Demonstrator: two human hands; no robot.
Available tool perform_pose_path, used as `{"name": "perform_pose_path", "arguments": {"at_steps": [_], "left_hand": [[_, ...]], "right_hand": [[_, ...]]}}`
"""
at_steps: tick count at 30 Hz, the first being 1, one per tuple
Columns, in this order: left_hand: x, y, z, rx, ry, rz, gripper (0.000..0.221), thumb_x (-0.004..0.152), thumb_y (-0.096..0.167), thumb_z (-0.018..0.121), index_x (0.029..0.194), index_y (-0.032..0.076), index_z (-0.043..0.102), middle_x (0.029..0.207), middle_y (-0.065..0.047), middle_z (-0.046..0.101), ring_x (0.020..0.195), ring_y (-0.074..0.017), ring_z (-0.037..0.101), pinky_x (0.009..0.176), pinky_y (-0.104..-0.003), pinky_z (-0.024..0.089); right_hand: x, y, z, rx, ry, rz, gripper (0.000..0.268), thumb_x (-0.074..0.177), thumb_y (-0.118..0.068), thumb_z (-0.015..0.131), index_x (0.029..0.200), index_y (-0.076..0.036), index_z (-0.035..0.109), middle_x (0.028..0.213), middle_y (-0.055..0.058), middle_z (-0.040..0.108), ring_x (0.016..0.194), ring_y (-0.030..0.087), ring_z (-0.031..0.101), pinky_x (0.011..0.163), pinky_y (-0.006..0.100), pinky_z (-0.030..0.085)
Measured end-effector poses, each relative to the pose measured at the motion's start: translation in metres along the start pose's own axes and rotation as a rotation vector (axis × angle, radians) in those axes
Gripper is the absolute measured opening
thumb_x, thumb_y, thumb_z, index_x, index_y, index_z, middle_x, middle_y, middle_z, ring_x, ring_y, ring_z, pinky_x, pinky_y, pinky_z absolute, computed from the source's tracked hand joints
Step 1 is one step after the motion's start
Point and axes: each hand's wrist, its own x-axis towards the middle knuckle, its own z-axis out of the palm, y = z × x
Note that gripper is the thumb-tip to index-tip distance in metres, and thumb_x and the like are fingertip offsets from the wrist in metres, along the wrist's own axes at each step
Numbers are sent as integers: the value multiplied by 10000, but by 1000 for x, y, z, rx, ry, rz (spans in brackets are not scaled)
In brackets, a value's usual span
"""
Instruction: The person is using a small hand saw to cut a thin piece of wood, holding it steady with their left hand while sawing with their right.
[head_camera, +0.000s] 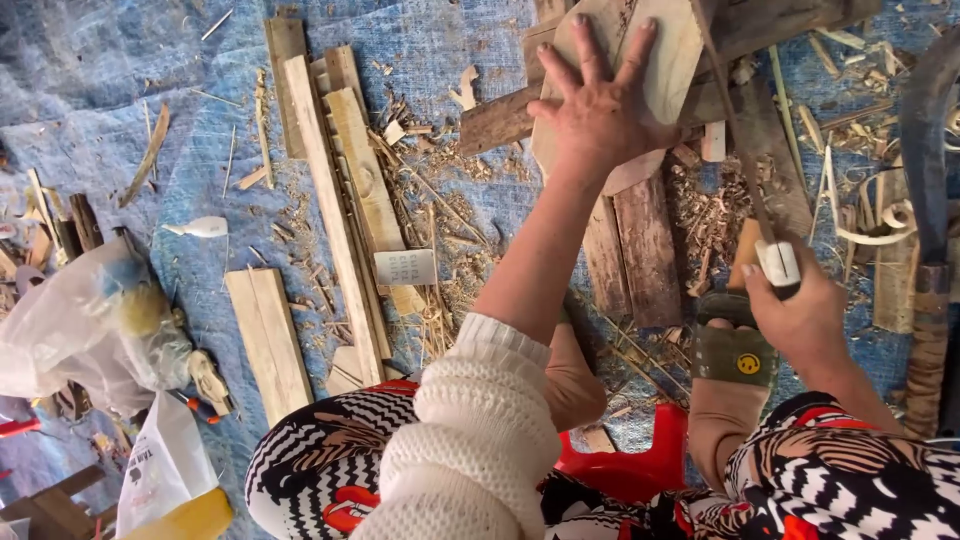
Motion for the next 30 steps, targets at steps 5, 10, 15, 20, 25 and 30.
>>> {"name": "perform_pose_path", "arguments": {"at_steps": [5, 10, 15, 20, 25, 30], "left_hand": [[-7, 1, -8, -12, -20, 9, 1296, 810, 981, 780, 1619, 439, -74, 1670, -253, -235, 1483, -663, -138, 1053, -847, 225], [-3, 4, -6, -11, -7, 3, 1273, 823, 966, 763, 1610, 443, -90, 1672, -268, -223, 1475, -665, -136, 1049, -845, 237], [-5, 2, -7, -19, -65, 2, 1317, 819, 951, 813, 1614, 445, -106, 1642, -261, -298, 1473, -650, -189, 1054, -865, 191], [-5, 2, -4, -17, -49, 27, 1296, 848, 936, 818, 1625, 438, -92, 1637, -246, -312, 1471, -666, -187, 1052, -869, 201], [-8, 3, -10, -8, -94, 5, 1287, 820, 928, 794, 1620, 444, -89, 1645, -232, -308, 1481, -644, -193, 1065, -850, 214], [-6, 5, -10, -15, -56, -24, 1312, 806, 982, 763, 1609, 435, -118, 1648, -276, -280, 1478, -668, -129, 1047, -851, 233]], "right_hand": [[83, -81, -7, 105, -89, 145, 428, 1024, -184, 709, 1406, -42, 576, 1058, 175, 661, 885, 322, 614, 744, 477, 533], [77, -100, -15, 112, -145, 297, 605, 1027, -184, 671, 1570, -88, 423, 1127, 218, 650, 933, 376, 671, 803, 538, 593], [-5, -31, -12, 93, -102, 113, 514, 1036, -169, 655, 1524, -61, 535, 868, 172, 674, 704, 301, 649, 598, 418, 566], [25, -35, -2, 45, -44, 121, 501, 1026, -210, 703, 1496, -86, 585, 917, 152, 688, 740, 318, 633, 630, 456, 522], [101, -98, -2, 142, -100, 200, 403, 1029, -177, 713, 1370, -15, 573, 1057, 151, 654, 863, 288, 630, 710, 449, 582], [66, -74, 6, 144, -102, 148, 417, 1023, -136, 693, 1388, 22, 569, 965, 190, 679, 791, 320, 682, 724, 433, 617]]}}
